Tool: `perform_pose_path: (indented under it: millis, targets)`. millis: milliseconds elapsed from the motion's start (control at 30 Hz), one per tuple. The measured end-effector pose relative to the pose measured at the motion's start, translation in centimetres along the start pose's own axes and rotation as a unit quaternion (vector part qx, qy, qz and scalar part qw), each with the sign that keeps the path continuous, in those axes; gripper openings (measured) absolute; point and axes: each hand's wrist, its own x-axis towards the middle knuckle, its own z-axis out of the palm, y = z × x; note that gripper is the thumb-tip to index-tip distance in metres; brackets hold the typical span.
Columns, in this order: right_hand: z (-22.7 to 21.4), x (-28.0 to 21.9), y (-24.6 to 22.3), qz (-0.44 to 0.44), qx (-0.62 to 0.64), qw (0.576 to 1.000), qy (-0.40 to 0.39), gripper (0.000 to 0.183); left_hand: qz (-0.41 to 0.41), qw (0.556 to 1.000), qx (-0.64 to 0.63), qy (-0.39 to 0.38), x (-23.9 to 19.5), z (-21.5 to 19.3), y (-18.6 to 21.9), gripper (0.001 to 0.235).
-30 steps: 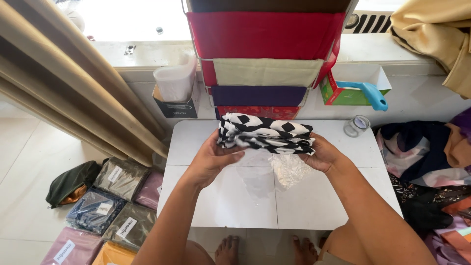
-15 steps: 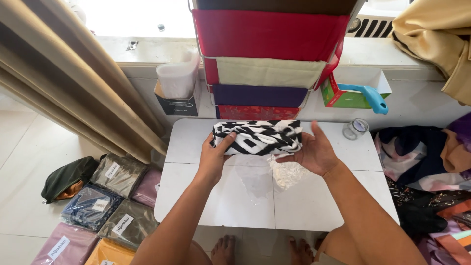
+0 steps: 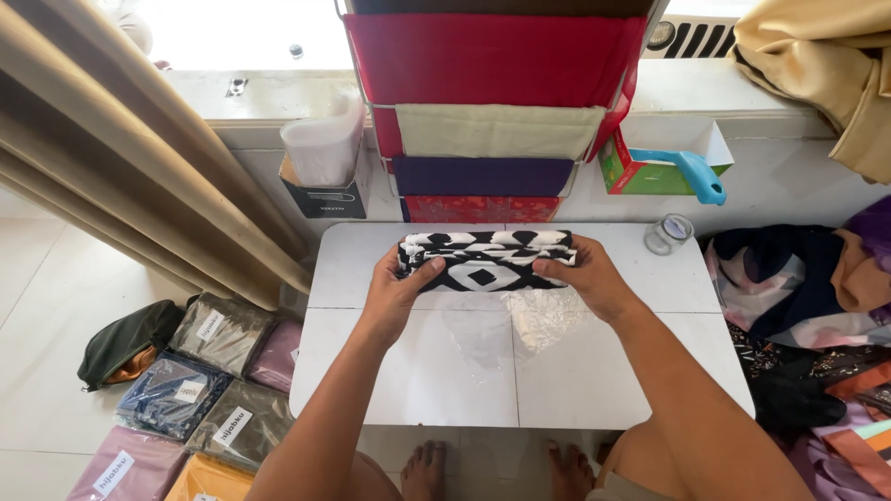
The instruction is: The person uses a lint roller to clean a black and white patterned cloth on a white table. They then fold the cloth multiple times into a small square and place it into a clear plastic bag.
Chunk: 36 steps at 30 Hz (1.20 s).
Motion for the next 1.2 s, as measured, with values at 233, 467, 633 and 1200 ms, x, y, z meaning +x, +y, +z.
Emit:
perform_pose_path:
  millis: [233,467,633,1200]
  targets:
    - [-1.8,-2.6,-4.9,0.123,-0.256,0.929,-0.239,0.037,0.046,0.991,0.055,-0.116,-1.8,1.9,1.6,0.032]
    - [1.8,-4.9,-1.6,0.041,-0.212,0.932,-0.289,0.088,-0.023,0.966,0.153,-0.209,-3.2,5.9,3.0,0.023]
    - [2.1,-5.5,-4.7,0.029,-0.248,0.957,-0.149,0.027,0.029,0.961,0.223,-0.159,-2.1,8.3,2.5,0.041]
    - [-11.6,-5.0,-5.2,0.166,-0.448,0.878,-0.003,0.042,-0.089,0.543,0.760,-0.346,-2.6,2.0,-10.8,0.057]
